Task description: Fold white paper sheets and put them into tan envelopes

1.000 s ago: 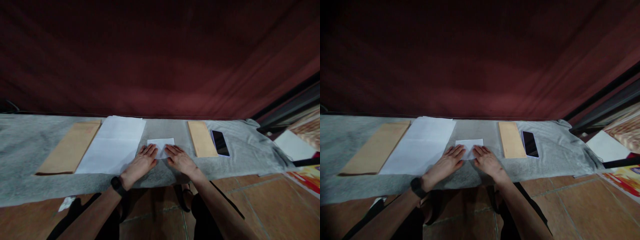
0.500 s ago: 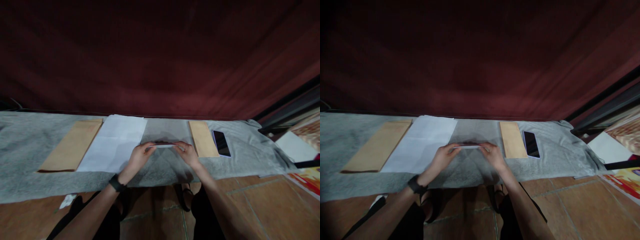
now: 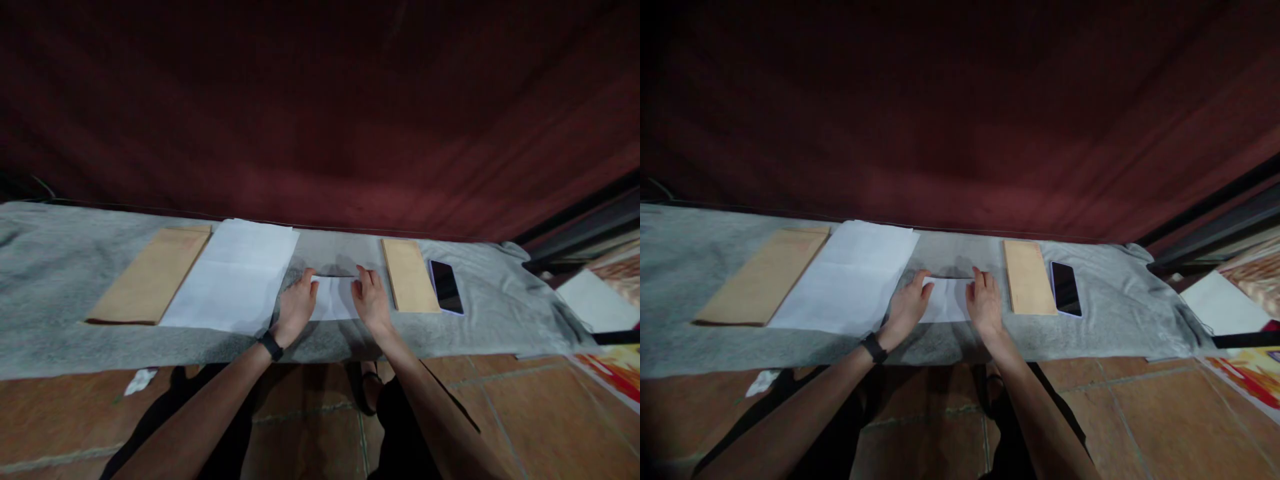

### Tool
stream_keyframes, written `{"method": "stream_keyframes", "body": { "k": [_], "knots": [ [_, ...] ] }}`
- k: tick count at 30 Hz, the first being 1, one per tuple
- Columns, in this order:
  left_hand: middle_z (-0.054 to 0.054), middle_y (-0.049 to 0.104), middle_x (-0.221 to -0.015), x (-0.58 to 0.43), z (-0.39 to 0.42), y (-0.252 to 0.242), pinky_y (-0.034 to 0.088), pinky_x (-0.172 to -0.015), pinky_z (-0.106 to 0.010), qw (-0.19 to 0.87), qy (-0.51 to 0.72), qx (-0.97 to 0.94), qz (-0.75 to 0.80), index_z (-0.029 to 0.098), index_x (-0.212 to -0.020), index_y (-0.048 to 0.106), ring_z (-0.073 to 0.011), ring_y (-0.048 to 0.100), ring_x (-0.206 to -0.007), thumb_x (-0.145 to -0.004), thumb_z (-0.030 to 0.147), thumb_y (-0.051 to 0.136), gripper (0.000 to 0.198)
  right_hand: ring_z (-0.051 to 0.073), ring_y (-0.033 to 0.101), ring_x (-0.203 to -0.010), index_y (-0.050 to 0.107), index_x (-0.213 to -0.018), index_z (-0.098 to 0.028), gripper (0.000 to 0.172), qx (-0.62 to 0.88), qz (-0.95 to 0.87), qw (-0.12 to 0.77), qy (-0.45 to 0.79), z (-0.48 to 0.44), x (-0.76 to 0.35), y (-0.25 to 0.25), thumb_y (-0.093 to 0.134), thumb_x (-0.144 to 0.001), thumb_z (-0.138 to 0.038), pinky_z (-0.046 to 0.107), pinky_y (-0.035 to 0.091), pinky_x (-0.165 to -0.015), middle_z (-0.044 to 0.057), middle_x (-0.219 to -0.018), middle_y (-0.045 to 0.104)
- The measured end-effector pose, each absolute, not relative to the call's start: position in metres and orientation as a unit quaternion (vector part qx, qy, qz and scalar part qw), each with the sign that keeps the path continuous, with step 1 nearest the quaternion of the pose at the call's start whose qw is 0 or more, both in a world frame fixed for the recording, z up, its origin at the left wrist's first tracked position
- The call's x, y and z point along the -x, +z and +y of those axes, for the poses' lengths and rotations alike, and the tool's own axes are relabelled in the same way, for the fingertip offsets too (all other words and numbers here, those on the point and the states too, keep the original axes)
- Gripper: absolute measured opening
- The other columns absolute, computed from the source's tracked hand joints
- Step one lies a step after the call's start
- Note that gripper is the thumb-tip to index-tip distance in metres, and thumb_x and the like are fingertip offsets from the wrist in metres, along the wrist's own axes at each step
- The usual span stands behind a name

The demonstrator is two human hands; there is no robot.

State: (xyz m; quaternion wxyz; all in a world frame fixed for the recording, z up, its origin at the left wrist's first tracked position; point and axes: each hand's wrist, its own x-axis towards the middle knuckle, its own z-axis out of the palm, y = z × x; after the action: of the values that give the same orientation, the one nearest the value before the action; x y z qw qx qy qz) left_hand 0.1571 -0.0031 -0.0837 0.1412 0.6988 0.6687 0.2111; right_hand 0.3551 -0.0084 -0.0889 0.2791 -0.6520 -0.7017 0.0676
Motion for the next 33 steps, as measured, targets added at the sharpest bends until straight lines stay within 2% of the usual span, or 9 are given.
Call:
{"method": "stream_keyframes", "body": {
  "k": [3, 7, 10, 12, 15, 18, 26, 33],
  "knots": [
    [-0.012, 0.068, -0.115, -0.161, -0.010, -0.081, 0.052, -0.072, -0.034, 0.077, 0.154, -0.737, 0.654, 0.020, -0.134, 0.052, -0.0240, 0.071, -0.083, -0.101, 0.023, 0.034, 0.037, 0.026, 0.049, -0.134, 0.046, -0.148, -0.017, 0.049, 0.579, -0.771, 0.258, 0.065, -0.016, -0.341, -0.093, 0.037, -0.101, -0.028, 0.045, 0.042, -0.112, 0.014, -0.144, 0.055],
    [-0.018, 0.061, -0.129, -0.163, -0.014, -0.079, 0.051, -0.092, -0.044, 0.030, 0.108, -0.775, 0.621, 0.016, -0.133, 0.054, -0.0298, 0.067, -0.107, -0.095, 0.009, 0.031, 0.045, 0.023, 0.036, -0.147, 0.041, -0.153, -0.018, 0.051, 0.532, -0.821, 0.190, 0.080, -0.030, -0.320, -0.102, 0.033, -0.104, -0.033, 0.046, 0.033, -0.120, 0.010, -0.157, 0.043],
    [-0.019, 0.048, -0.150, -0.164, -0.013, -0.081, 0.038, -0.111, -0.053, -0.005, 0.117, -0.802, 0.585, 0.013, -0.138, 0.053, -0.0342, 0.046, -0.138, -0.093, 0.007, 0.031, 0.050, 0.024, 0.032, -0.149, 0.041, -0.152, -0.014, 0.051, 0.538, -0.827, 0.152, 0.055, -0.037, -0.312, -0.107, 0.034, -0.105, -0.032, 0.047, 0.027, -0.123, 0.011, -0.159, 0.039],
    [-0.017, 0.039, -0.158, -0.165, -0.014, -0.086, 0.029, -0.119, -0.052, -0.004, 0.128, -0.833, 0.539, 0.011, -0.143, 0.048, -0.0310, 0.034, -0.148, -0.093, 0.008, 0.031, 0.053, 0.024, 0.033, -0.149, 0.044, -0.150, -0.011, 0.050, 0.539, -0.829, 0.146, 0.040, -0.040, -0.312, -0.109, 0.035, -0.104, -0.028, 0.046, 0.026, -0.124, 0.012, -0.158, 0.041],
    [-0.015, 0.041, -0.158, -0.168, -0.016, -0.095, 0.026, -0.123, -0.048, 0.038, 0.133, -0.861, 0.489, 0.013, -0.149, 0.042, -0.0246, 0.033, -0.149, -0.093, 0.011, 0.032, 0.057, 0.024, 0.035, -0.148, 0.049, -0.146, -0.009, 0.048, 0.537, -0.830, 0.147, 0.027, -0.040, -0.314, -0.112, 0.036, -0.102, -0.021, 0.048, 0.026, -0.124, 0.014, -0.153, 0.048],
    [-0.014, 0.041, -0.158, -0.168, -0.020, -0.102, 0.027, -0.123, -0.046, 0.060, 0.142, -0.853, 0.499, 0.013, -0.154, 0.035, -0.0225, 0.034, -0.148, -0.094, 0.014, 0.032, 0.060, 0.023, 0.033, -0.149, 0.047, -0.148, -0.010, 0.050, 0.533, -0.833, 0.146, 0.028, -0.039, -0.316, -0.114, 0.036, -0.100, -0.019, 0.047, 0.025, -0.124, 0.012, -0.154, 0.047],
    [-0.017, 0.032, -0.162, -0.162, -0.033, -0.103, 0.022, -0.125, -0.047, 0.032, 0.149, -0.821, 0.551, 0.004, -0.152, 0.036, -0.0270, 0.023, -0.153, -0.097, 0.029, 0.037, 0.060, 0.022, 0.025, -0.152, 0.034, -0.155, -0.010, 0.054, 0.547, -0.824, 0.146, 0.027, -0.038, -0.327, -0.114, 0.033, -0.103, -0.025, 0.046, 0.022, -0.125, 0.013, -0.163, 0.030],
    [-0.021, 0.031, -0.161, -0.160, -0.038, -0.102, 0.021, -0.125, -0.048, 0.030, 0.139, -0.807, 0.573, 0.001, -0.151, 0.036, -0.0308, 0.022, -0.153, -0.098, 0.042, 0.041, 0.067, 0.025, 0.027, -0.151, 0.033, -0.155, -0.006, 0.057, 0.571, -0.806, 0.151, 0.020, -0.036, -0.342, -0.121, 0.031, -0.105, -0.034, 0.048, 0.026, -0.123, 0.017, -0.162, 0.031]
  ]
}}
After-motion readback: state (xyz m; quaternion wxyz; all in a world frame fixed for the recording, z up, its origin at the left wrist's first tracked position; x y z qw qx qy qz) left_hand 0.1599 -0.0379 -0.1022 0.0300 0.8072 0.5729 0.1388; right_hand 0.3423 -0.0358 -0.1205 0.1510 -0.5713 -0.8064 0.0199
